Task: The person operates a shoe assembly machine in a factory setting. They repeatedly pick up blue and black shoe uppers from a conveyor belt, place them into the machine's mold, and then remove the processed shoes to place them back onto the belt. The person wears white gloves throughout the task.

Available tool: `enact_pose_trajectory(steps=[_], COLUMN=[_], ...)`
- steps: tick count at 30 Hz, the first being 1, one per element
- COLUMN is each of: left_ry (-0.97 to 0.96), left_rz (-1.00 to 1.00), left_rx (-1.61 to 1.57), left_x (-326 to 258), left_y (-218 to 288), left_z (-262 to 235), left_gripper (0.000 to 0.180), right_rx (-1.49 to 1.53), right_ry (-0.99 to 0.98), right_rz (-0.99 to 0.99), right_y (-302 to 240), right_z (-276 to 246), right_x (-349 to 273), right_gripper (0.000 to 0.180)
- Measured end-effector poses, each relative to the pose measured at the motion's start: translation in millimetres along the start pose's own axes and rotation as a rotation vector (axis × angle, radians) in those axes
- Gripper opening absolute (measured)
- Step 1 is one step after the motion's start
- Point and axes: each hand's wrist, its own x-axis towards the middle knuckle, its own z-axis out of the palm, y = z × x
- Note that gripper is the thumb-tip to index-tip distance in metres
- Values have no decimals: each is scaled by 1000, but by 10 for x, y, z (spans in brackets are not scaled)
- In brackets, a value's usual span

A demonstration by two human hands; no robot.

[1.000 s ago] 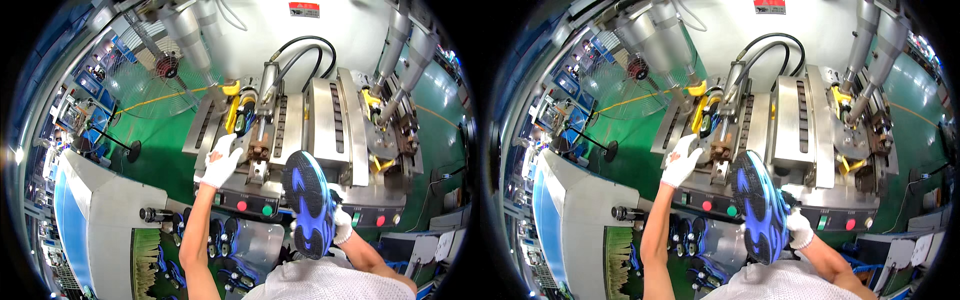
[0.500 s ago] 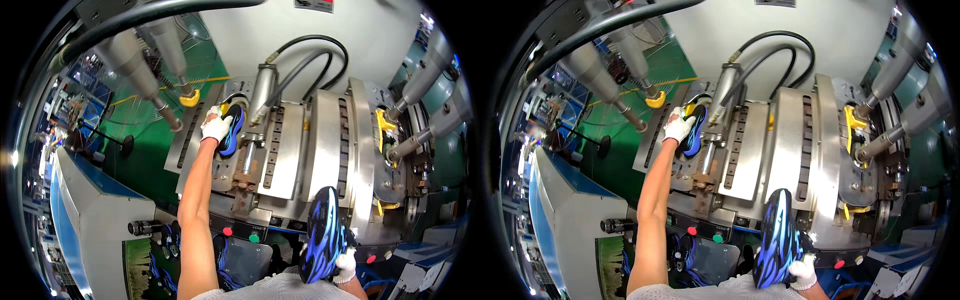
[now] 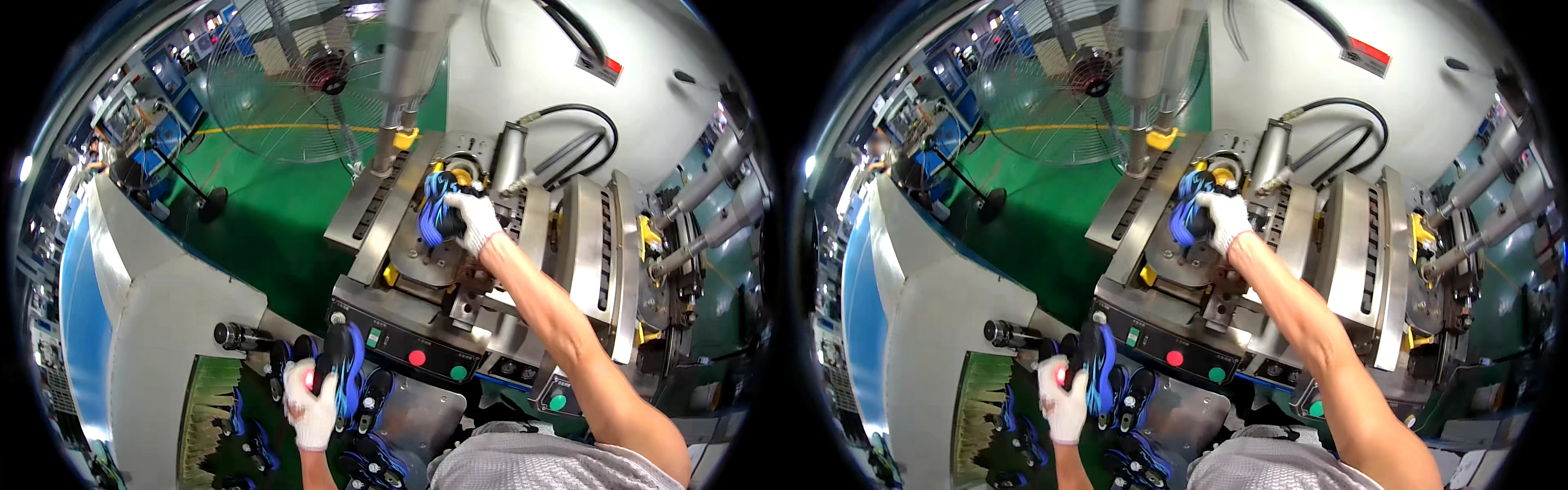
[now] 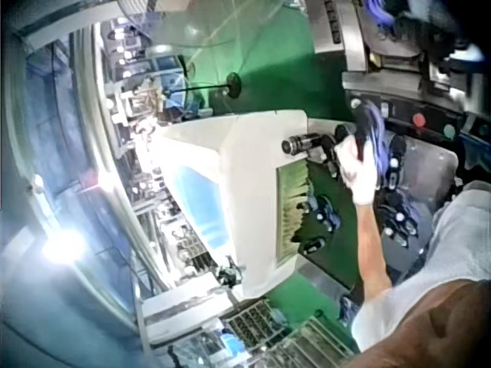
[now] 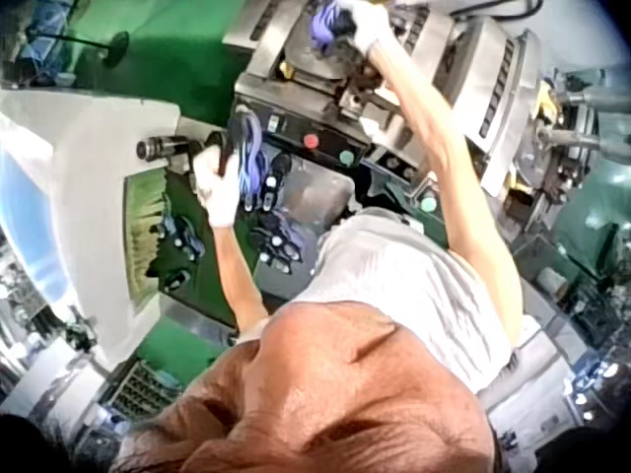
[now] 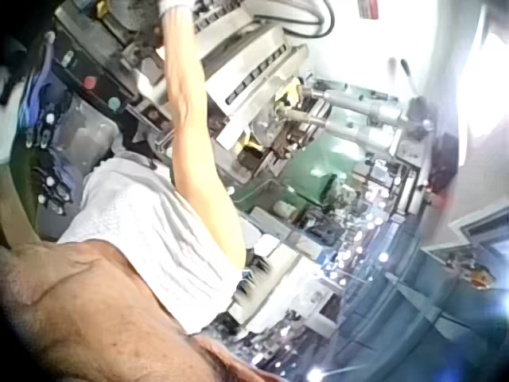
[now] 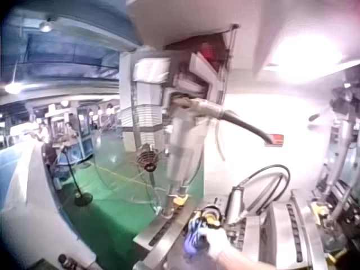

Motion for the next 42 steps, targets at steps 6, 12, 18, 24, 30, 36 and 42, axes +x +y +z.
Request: enact_pose_trajectory(steps=[6,12,18,24,30,36,42], left_ry=[-138,273,419,99,-207,199,609], left_rz=[-548,-914,-1442,-1524,-1133,-1055,-974], left_rx=[325,413,95,23,-200,-124,479], left_x=[-1826,-3303,-3987,-4474,-4349,-4254,-3716], left_y=[-1279,-1533,-1593,-1417,-1722,-3403,-5392], left_z=[-225,-257,371,486,37,-1019,-2185], left_gripper=[61,52,90,81,90,67,77], right_rx=[-1622,-1682,-599,-1168,-2762,-2390,-1770], right_ry=[332,222,11,-540,-301,-421,-675], right_rz=[-200,-361,451,-733,-1069,-487,67], right_y=[482,532,25,724,2531,2471,3548], right_z=[-601,-288,-838,-454,-2323,-1847,-1191], right_x=[2269,2144,2470,-923,-1358,-1966,-3575], right_gripper=[45,37,41,79,104,102,71])
